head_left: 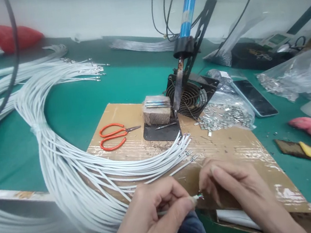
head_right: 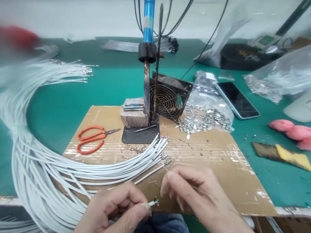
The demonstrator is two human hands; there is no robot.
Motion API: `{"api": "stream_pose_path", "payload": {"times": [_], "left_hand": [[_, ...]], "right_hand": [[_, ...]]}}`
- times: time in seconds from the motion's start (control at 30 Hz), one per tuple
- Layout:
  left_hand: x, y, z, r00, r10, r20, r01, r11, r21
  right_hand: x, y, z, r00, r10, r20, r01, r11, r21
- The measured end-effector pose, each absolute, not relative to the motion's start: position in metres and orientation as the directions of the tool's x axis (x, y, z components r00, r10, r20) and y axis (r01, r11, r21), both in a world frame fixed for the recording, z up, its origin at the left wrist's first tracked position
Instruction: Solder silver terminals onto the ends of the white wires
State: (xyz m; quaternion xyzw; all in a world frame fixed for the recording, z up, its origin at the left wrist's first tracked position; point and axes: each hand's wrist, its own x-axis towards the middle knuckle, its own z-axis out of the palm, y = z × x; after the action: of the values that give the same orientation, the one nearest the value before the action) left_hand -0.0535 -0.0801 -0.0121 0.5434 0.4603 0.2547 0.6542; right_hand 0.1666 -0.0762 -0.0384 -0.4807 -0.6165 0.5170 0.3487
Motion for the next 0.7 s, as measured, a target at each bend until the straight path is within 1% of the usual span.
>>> {"api": "stream_pose_path", "payload": {"times": [0.13,0.23,0.3,0.37,0.43,0.5,0.57,0.6,0.67,0.7], "left_hand": [[-0.052,-0.082,-0.015,0.456,0.836,-0.305,0.201,0.237,0.950],[-0.053,-0.084,-0.016,0.476,0.821,-0.315,0.211,0.241,0.947],[-0.054,-0.083,-0.016,0.475,0.819,-0.322,0.197,0.257,0.946],[-0.056,-0.083,-0.016,0.471,0.811,-0.347,0.169,0.303,0.938],[-0.058,-0.082,-0.017,0.455,0.806,-0.378,0.131,0.359,0.924],[-0.059,-0.083,-0.019,0.432,0.814,-0.389,0.098,0.386,0.917],[-0.058,-0.086,-0.024,0.388,0.842,-0.375,0.099,0.366,0.925],[-0.058,-0.087,-0.027,0.369,0.857,-0.361,0.116,0.343,0.932],[-0.055,-0.091,-0.038,0.332,0.898,-0.290,0.178,0.242,0.954],[-0.054,-0.093,-0.044,0.320,0.921,-0.222,0.216,0.157,0.964]], "right_hand": [[0.155,-0.084,-0.029,-0.367,0.930,0.025,0.296,0.142,-0.945],[0.152,-0.081,-0.028,-0.432,0.899,0.075,0.268,0.208,-0.941],[0.151,-0.078,-0.033,-0.458,0.886,0.072,0.235,0.199,-0.951],[0.148,-0.077,-0.040,-0.454,0.890,0.029,0.204,0.135,-0.970],[0.144,-0.077,-0.047,-0.415,0.910,-0.007,0.174,0.072,-0.982],[0.143,-0.079,-0.052,-0.284,0.959,-0.001,0.166,0.048,-0.985],[0.149,-0.081,-0.055,-0.059,0.997,0.045,0.169,0.055,-0.984],[0.154,-0.081,-0.057,0.058,0.996,0.070,0.160,0.060,-0.985],[0.169,-0.080,-0.059,0.252,0.963,0.101,0.111,0.075,-0.991],[0.176,-0.079,-0.060,0.320,0.941,0.107,0.075,0.087,-0.993]]}}
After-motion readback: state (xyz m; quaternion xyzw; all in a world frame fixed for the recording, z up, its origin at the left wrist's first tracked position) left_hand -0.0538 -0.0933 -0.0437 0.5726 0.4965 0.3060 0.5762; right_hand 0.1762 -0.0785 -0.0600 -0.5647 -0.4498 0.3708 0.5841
